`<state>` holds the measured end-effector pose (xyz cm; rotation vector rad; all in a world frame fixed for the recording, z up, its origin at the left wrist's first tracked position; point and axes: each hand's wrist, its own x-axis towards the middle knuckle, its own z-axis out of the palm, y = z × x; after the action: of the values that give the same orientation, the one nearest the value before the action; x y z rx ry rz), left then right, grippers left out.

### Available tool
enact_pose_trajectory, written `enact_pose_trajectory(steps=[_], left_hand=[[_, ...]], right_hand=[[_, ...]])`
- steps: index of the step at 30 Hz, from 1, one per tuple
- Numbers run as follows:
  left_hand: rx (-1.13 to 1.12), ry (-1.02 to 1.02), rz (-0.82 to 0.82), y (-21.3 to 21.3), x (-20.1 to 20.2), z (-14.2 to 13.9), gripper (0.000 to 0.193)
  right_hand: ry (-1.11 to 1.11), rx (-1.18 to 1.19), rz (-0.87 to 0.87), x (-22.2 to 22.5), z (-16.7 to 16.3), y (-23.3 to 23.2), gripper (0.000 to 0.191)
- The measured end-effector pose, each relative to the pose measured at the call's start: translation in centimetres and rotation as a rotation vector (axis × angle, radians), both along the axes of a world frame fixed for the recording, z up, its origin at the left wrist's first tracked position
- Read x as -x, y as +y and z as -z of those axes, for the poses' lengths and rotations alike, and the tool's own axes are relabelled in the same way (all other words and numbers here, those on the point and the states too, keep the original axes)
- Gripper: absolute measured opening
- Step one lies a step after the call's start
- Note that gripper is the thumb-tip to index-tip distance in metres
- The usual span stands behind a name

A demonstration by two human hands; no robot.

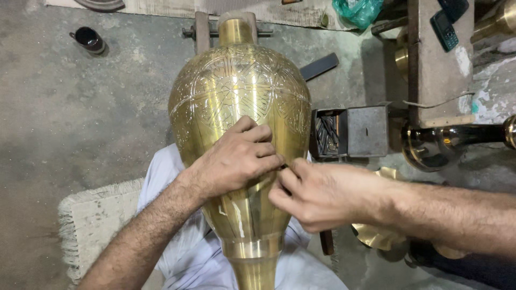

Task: The person sits on the floor with a large brass vase on their lap and engraves decorative floral patterns into its surface using a small chisel, striking and carving along pre-drawn lines, repositioning the vase and switching chisels from a box as they work across different areas.

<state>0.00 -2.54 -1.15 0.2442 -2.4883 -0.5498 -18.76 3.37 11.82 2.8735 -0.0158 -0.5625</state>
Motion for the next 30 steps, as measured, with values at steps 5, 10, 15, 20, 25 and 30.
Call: enact_pose_trajectory(steps=[5,10,15,20,25,30], left_hand=[[-0.205,-0.011,0.035,-1.2,-0.4,1.3,0.024],[-0.406,0.313,-0.33,-6.0,-5.5,6.4,0.015],[-1.068,0.622,-0.801,-7.3,-11.1,14.3,0.018],[-1.446,0.738,-0.756,-8.1,-10.1,20.8,0.043],[-1.905,0.554,-0.792,-9.2,-7.6,21.0,0.072],[-1.967,0.611,-0.699,-9.7,-5.6,19.1,0.073]], right_hand=[[0.059,-0.115,0.024,-0.9,1.3,-0.5,0.032],[-0.044,-0.161,0.36,-0.8,4.6,-4.7,0.017],[-0.274,-0.424,1.153,0.9,3.1,-5.6,0.029],[-0.24,-0.273,1.79,1.2,2.2,-1.5,0.043],[-0.343,-0.254,1.939,2.3,4.2,2.1,0.038],[-1.325,-0.6,1.781,7.9,8.0,1.0,0.028]])
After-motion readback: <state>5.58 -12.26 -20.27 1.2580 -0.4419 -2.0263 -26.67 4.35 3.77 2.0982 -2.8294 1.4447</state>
